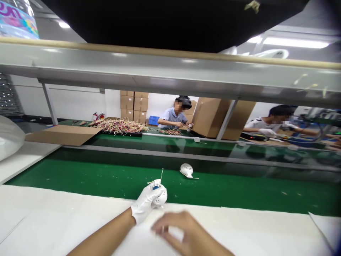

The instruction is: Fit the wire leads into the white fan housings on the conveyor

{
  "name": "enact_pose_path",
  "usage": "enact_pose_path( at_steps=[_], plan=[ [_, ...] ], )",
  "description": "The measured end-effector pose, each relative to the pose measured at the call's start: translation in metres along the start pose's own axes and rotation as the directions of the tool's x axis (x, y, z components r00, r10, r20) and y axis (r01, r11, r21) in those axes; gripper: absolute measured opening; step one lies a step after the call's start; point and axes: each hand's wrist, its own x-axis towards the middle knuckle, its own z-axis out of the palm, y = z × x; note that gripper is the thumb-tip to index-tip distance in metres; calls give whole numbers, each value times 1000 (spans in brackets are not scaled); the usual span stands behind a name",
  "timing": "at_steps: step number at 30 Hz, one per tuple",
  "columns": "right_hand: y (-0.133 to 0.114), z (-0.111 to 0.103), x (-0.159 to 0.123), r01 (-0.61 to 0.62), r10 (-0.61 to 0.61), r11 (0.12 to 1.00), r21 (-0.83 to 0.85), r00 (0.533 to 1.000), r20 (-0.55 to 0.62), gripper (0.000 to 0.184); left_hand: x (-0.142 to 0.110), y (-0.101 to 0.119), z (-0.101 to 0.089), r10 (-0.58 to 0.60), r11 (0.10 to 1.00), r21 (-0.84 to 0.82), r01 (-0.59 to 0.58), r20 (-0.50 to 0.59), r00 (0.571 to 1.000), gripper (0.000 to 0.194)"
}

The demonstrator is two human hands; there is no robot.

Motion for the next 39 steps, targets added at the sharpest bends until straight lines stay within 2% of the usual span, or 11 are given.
enact_pose_path(
  at_steps=[1,3,5,7,10,14,19,23,26,31,39],
  plan=[
    [19,-7,10,-43,47,998,42,994,-103,28,2,-1,0,13,1000,13,-13,-15,1000,36],
    [63,-14,26,-123,256,926,358,900,-354,24,5,-2,0,35,998,44,-34,-35,999,40],
    [105,-11,35,-135,424,845,518,759,-494,24,7,-3,-2,50,996,79,-45,-51,997,43],
    [135,-3,40,-46,462,791,610,698,-546,31,9,-4,-4,53,992,118,-45,-64,997,46],
    [152,7,41,22,463,740,673,709,-532,31,8,-5,-7,40,984,175,-27,-70,997,53],
    [148,5,40,-19,486,710,704,737,-469,25,6,-3,-3,16,975,221,-4,-56,998,69],
    [148,2,37,36,560,628,777,673,-483,22,3,0,3,8,937,348,22,-84,996,72],
    [148,2,37,162,614,489,857,635,-470,25,1,-3,2,3,911,408,64,-162,987,67],
    [145,1,38,229,646,407,884,613,-456,25,-1,-2,1,0,895,441,63,-140,990,65],
    [138,-1,37,242,639,409,880,612,-466,25,-1,-2,-2,-23,886,460,60,-85,996,62],
    [136,-2,33,262,628,361,895,641,-442,22,-2,2,5,-30,899,431,82,-126,992,57]
  ],
)
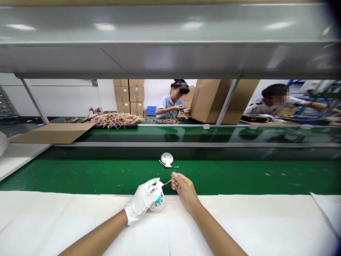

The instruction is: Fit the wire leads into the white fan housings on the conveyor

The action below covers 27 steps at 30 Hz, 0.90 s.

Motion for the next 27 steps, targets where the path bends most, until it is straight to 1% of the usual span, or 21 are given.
enact_pose_path(
  at_steps=[3,5,9,14,20,23,27],
  plan=[
    [0,0,-1,6,-5,1000,-28,1000,21,22,-2,6,3,-13,1000,-17,13,7,1000,60],
    [0,0,-1,14,-13,999,-53,1000,22,23,-2,8,3,-1,1000,-30,2,29,1000,63],
    [-1,1,-2,27,-22,991,-132,999,35,23,-2,4,2,36,998,-48,-34,45,998,63],
    [-1,3,-5,59,-53,982,-179,998,41,24,-1,-2,2,36,999,-29,-36,-15,999,58],
    [-1,5,-6,75,-72,977,-199,997,25,22,-1,-1,5,28,1000,17,-26,-149,989,58],
    [1,6,-6,109,-99,964,-244,994,53,19,-1,-3,4,38,999,21,-35,-176,984,54],
    [5,7,-5,154,-132,937,-314,987,93,19,1,-8,2,64,997,54,-55,-186,981,52]
  ],
)
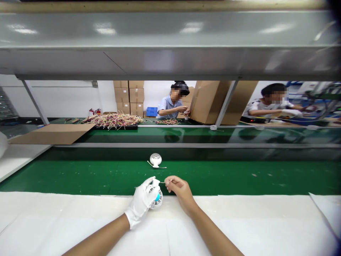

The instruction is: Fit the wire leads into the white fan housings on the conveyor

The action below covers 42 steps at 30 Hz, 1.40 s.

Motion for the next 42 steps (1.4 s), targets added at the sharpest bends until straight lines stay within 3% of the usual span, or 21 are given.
enact_pose_path(
  at_steps=[12,18,26,35,42],
  plan=[
    [-3,14,-12,-18,18,1000,24,1000,0,20,2,-13,-4,77,995,59,-81,75,994,62],
    [-3,14,-12,43,-42,999,7,996,-84,18,1,-14,-3,68,996,59,-72,64,996,64],
    [-5,15,-14,-35,38,999,38,997,-65,21,0,-11,-4,90,995,25,-92,78,993,62],
    [3,21,-18,-87,114,975,206,985,-126,23,3,-1,-5,34,987,-161,-6,175,984,55],
    [5,21,-16,-90,136,958,271,979,-154,22,2,7,-2,-64,931,-339,138,219,974,60]
  ],
)
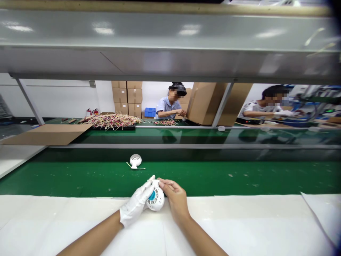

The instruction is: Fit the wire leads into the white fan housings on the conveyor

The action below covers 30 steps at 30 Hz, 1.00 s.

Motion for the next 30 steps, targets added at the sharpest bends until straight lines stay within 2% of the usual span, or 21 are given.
enact_pose_path(
  at_steps=[6,14,17,21,25,30],
  plan=[
    [-4,3,-3,1,-1,999,-37,1000,5,24,1,-7,-2,-37,999,-2,37,-39,999,51],
    [-9,7,-8,43,-42,996,-78,999,19,24,-4,-10,-5,-37,999,30,38,-32,999,37],
    [-9,6,-6,34,-33,998,-56,999,19,24,-2,-10,-3,-27,999,46,29,-25,999,46],
    [-5,5,-4,38,-37,999,13,996,-75,24,-1,-9,2,19,991,132,-18,-4,1000,63],
    [-1,5,-6,-21,29,997,80,994,-104,25,-2,-10,3,75,965,250,-80,27,997,64],
    [-1,10,-9,-72,91,984,161,989,-119,28,-5,-12,2,130,905,407,-124,14,991,65]
  ],
)
